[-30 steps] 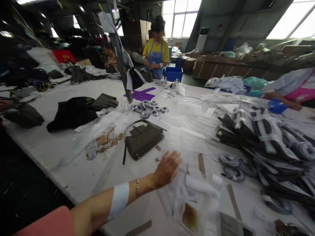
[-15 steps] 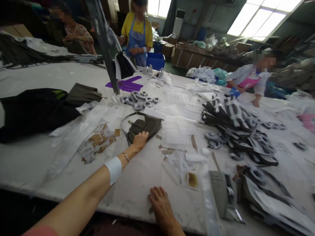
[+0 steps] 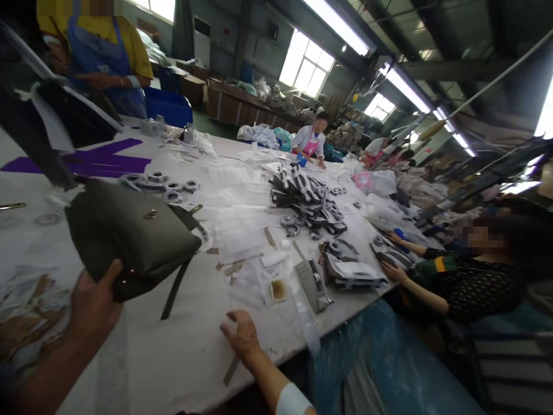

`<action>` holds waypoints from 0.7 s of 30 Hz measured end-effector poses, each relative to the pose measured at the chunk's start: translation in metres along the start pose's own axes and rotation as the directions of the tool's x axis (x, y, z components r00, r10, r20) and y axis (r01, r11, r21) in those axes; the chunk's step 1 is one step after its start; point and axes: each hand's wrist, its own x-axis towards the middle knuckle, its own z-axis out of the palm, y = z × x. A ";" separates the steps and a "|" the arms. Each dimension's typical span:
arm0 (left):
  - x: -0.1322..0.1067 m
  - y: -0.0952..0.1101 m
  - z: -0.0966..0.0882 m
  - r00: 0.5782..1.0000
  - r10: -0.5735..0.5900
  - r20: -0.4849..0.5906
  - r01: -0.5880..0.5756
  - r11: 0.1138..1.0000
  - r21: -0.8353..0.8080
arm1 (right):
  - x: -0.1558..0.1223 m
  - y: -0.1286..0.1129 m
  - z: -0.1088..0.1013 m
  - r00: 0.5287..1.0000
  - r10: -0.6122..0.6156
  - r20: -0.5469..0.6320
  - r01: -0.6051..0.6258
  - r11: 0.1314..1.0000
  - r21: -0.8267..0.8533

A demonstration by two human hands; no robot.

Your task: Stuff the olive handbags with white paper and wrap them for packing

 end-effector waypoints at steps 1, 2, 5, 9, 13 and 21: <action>-0.016 -0.011 0.000 0.993 -0.118 0.005 0.118 0.982 -0.147 | 0.008 -0.007 0.000 0.999 0.023 -0.023 -0.021 0.996 0.086; -0.032 -0.025 -0.001 0.969 -0.241 0.052 0.246 0.942 -0.228 | 0.015 -0.015 0.000 0.999 0.042 -0.033 -0.036 0.985 0.169; -0.076 -0.077 -0.011 0.833 -0.546 0.094 0.553 0.809 -0.199 | 0.035 -0.036 0.002 0.997 0.065 -0.037 -0.048 0.936 0.348; -0.111 -0.146 -0.046 0.492 -0.839 0.230 0.834 0.530 0.150 | 0.040 -0.050 0.006 0.996 0.070 -0.057 -0.041 0.912 0.409; -0.109 -0.164 -0.088 0.477 -0.673 0.565 0.148 0.695 0.703 | 0.025 -0.059 -0.001 0.973 -0.073 -0.220 0.121 0.969 0.214; -0.030 -0.118 -0.110 0.239 0.232 0.943 -0.966 -0.044 0.256 | 0.004 -0.085 0.017 0.762 -0.619 0.189 0.645 0.698 -0.312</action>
